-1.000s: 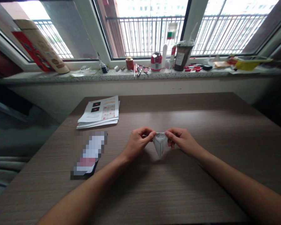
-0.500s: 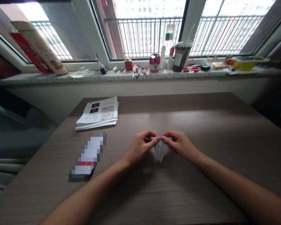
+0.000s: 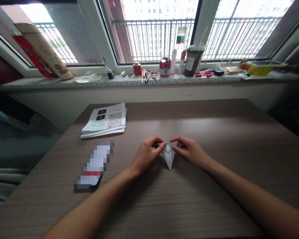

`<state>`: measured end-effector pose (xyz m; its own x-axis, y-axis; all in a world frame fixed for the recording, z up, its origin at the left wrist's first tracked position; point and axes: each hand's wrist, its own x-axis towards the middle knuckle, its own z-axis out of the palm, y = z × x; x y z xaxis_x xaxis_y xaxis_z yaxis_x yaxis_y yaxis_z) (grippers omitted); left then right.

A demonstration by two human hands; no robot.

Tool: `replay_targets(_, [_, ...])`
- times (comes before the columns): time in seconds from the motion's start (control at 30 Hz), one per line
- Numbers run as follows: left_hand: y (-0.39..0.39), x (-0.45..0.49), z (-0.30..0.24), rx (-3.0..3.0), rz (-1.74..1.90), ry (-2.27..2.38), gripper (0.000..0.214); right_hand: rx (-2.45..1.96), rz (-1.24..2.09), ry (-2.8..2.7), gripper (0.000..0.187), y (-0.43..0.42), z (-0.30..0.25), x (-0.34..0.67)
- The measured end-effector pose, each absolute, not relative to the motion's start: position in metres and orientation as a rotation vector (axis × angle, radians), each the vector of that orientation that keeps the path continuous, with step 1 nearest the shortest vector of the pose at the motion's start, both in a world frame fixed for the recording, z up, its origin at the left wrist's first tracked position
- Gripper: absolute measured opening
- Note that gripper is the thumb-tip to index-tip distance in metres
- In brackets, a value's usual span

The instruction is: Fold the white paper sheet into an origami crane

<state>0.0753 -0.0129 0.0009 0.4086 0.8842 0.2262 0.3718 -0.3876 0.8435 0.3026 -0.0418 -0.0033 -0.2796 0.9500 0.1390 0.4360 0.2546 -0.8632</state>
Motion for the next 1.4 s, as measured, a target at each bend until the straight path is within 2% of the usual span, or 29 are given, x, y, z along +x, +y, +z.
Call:
replay_targets(0.13, [-0.011, 0.074, -0.003, 2.14, 0.875, 1.049, 0.011, -1.273, 0.8, -1.934, 0.025, -0.037, -0.01, 0.307])
replay_targets(0.47, [-0.008, 0.072, -0.016, 2.397, 0.767, 1.01, 0.018, -1.272, 0.603, -2.046, 0.017, -0.029, -0.024, 0.309])
replay_targets(1.13, [-0.011, 0.073, -0.017, 2.463, 0.764, 1.066, 0.011, -1.264, 0.592, -2.048, 0.006, -0.03, -0.02, 0.311])
replay_targets(1.4, [-0.009, 0.072, -0.023, 2.5, 0.757, 1.049, 0.028, -1.327, 0.561, -1.95, 0.006, -0.026, -0.024, 0.31])
